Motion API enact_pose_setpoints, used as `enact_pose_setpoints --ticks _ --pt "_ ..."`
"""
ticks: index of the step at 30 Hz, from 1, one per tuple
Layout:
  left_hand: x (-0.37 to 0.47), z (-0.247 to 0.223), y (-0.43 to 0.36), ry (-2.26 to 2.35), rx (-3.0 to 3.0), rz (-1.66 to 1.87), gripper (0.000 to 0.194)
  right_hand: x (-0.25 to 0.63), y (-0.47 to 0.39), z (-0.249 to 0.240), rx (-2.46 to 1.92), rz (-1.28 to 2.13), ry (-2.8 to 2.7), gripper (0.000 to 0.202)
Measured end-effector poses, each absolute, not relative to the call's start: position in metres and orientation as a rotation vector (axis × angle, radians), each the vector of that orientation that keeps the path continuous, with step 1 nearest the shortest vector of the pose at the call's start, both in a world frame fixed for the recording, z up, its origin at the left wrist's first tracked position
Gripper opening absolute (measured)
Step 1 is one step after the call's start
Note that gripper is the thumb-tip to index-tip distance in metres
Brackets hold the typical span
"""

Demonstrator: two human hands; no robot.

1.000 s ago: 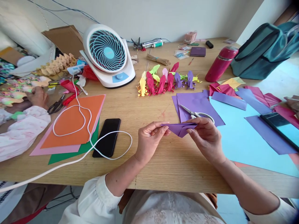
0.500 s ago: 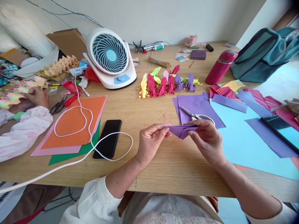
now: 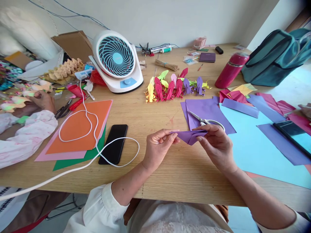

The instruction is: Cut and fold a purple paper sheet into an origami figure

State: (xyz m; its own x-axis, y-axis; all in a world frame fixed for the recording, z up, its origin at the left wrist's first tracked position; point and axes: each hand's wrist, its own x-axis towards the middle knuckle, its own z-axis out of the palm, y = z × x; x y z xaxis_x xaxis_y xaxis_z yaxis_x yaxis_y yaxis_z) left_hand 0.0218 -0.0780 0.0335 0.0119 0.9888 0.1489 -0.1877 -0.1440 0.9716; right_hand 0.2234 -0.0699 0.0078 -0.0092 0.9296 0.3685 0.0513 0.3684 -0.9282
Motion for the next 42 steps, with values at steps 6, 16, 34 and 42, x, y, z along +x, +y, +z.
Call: enact_pose_setpoints --ticks 6,16,34,42 --pt "0.022 0.035 -0.078 0.991 1.166 1.368 0.017 0.223 -0.068 0.014 -1.009 0.976 -1.406 0.029" --pt "0.025 0.035 -0.082 0.912 1.433 1.347 0.011 0.220 -0.068 0.024 -0.928 1.069 -1.419 0.014" --pt "0.022 0.037 -0.082 0.955 1.549 1.414 0.007 0.222 -0.069 0.022 -0.812 0.931 -1.516 0.005" --pt "0.022 0.037 -0.082 0.992 1.589 1.419 0.007 0.221 -0.070 0.023 -0.823 0.949 -1.500 0.007"
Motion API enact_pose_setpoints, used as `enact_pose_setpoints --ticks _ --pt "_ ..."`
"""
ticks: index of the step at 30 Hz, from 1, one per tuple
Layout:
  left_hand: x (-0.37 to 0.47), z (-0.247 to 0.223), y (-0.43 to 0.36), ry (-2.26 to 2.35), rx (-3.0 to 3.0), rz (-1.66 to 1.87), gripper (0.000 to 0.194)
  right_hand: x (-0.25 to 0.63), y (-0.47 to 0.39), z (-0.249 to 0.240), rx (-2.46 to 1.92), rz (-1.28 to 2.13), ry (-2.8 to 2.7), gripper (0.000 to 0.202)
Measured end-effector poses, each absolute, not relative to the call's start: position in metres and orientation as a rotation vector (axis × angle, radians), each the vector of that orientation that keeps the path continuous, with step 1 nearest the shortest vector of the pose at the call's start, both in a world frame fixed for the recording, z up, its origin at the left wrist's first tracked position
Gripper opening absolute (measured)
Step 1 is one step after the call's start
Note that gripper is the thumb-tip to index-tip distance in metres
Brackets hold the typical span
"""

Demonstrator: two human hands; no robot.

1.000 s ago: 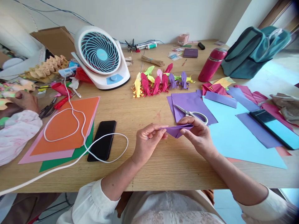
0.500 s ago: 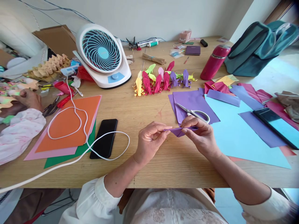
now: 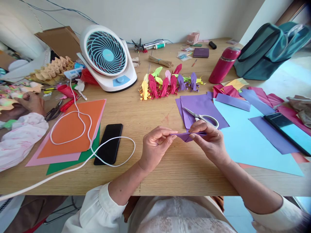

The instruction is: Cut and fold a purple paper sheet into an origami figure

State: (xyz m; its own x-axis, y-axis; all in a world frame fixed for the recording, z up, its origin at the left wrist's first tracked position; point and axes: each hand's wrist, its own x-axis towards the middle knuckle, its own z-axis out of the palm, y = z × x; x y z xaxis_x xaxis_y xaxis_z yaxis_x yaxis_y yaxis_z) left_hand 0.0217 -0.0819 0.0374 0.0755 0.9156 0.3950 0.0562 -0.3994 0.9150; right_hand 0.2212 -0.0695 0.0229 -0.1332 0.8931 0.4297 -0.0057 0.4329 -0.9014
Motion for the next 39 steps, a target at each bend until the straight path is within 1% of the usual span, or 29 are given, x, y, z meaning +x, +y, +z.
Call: enact_pose_setpoints --ticks 12,19,22,29,33,39 --pt "0.020 0.039 -0.082 0.989 1.684 1.401 0.009 0.222 -0.069 0.023 -0.815 0.897 -1.526 0.007" --pt "0.016 0.041 -0.081 0.976 1.783 1.362 0.014 0.226 -0.070 0.026 -0.847 0.880 -1.577 0.007" --pt "0.014 0.041 -0.078 1.012 1.861 1.345 0.017 0.228 -0.070 0.029 -0.867 0.814 -1.628 0.007" --pt "0.014 0.040 -0.075 1.053 2.256 1.395 0.011 0.224 -0.070 0.033 -0.862 0.683 -1.787 0.009" --pt "0.012 0.039 -0.074 1.041 2.423 1.350 0.006 0.221 -0.071 0.033 -0.838 0.664 -1.852 0.009" --pt "0.011 0.040 -0.075 1.104 2.637 1.228 0.004 0.221 -0.072 0.034 -0.862 0.659 -1.888 0.008"
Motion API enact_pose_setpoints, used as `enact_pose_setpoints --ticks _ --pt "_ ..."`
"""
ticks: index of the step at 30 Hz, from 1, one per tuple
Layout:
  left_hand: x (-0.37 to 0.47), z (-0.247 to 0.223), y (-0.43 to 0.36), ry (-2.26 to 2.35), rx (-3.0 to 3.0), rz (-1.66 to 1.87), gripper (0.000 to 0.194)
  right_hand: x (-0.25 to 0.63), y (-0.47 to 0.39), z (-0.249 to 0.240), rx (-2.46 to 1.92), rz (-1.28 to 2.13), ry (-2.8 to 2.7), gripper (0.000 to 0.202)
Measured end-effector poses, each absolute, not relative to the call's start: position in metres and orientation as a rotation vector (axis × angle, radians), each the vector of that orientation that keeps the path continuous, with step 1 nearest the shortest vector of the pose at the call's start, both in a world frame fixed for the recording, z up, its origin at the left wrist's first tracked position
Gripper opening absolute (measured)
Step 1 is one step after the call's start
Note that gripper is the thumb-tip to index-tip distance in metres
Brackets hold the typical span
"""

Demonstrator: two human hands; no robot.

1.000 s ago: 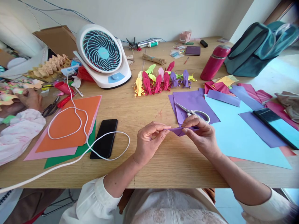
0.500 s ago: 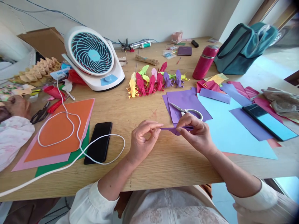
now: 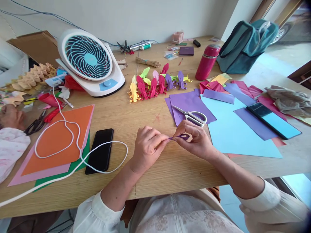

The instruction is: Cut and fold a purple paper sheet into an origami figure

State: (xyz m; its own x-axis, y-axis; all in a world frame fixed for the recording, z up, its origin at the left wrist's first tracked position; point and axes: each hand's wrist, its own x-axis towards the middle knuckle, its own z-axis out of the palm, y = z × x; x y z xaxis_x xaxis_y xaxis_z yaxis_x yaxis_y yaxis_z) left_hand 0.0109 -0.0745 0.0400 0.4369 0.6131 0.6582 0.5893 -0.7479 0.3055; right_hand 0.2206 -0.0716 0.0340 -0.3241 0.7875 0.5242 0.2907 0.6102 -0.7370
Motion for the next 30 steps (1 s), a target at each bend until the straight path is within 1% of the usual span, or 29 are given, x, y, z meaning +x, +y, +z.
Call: enact_pose_setpoints --ticks 6,20,25,30 --pt "0.0138 0.0376 -0.0756 1.156 2.555 1.175 0.012 0.2220 -0.0716 0.0361 -0.895 0.692 -1.873 0.009" --pt "0.0153 0.0364 -0.0762 1.162 2.518 1.183 0.014 0.2285 -0.0684 0.0373 -0.899 0.693 -1.825 0.011" --pt "0.0158 0.0348 -0.0756 1.152 2.558 1.192 0.010 0.2273 -0.0699 0.0381 -0.920 0.677 -1.835 0.014" --pt "0.0175 0.0343 -0.0776 1.129 2.567 1.198 0.006 0.2225 -0.0711 0.0369 -0.898 0.668 -1.877 0.012"
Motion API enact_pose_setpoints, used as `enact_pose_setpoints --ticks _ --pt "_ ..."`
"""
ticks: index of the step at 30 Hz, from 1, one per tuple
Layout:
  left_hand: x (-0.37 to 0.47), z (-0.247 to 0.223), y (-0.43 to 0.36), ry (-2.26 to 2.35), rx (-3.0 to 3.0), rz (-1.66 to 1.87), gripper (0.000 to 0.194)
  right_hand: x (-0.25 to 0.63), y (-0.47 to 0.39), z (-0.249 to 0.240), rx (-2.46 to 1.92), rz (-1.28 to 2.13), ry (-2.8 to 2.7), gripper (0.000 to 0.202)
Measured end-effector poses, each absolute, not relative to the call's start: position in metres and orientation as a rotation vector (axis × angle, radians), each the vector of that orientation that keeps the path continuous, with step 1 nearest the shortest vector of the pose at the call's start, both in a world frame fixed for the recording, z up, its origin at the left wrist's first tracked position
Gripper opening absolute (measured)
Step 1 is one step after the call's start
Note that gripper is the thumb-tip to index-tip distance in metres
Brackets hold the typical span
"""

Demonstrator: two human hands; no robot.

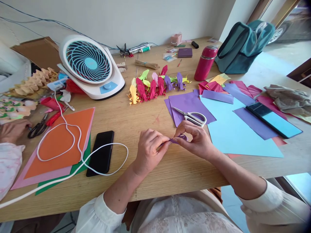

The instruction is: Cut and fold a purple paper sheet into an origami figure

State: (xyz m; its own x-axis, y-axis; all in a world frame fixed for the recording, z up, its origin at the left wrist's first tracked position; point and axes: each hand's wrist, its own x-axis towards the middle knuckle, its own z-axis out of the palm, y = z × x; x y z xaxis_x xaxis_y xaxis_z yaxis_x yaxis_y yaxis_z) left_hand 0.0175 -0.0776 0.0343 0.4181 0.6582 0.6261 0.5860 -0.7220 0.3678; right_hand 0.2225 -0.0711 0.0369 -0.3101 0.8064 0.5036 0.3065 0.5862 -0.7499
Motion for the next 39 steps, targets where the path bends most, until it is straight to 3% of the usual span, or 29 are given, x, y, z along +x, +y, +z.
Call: enact_pose_setpoints --ticks 16,39 --pt "0.0187 0.0347 -0.0789 1.167 2.324 1.247 0.015 0.2256 -0.0696 0.0357 -0.899 0.754 -1.838 0.009" --pt "0.0170 0.0330 -0.0802 0.969 2.420 1.307 0.006 0.2252 -0.0692 0.0372 -0.801 0.705 -1.934 0.008"
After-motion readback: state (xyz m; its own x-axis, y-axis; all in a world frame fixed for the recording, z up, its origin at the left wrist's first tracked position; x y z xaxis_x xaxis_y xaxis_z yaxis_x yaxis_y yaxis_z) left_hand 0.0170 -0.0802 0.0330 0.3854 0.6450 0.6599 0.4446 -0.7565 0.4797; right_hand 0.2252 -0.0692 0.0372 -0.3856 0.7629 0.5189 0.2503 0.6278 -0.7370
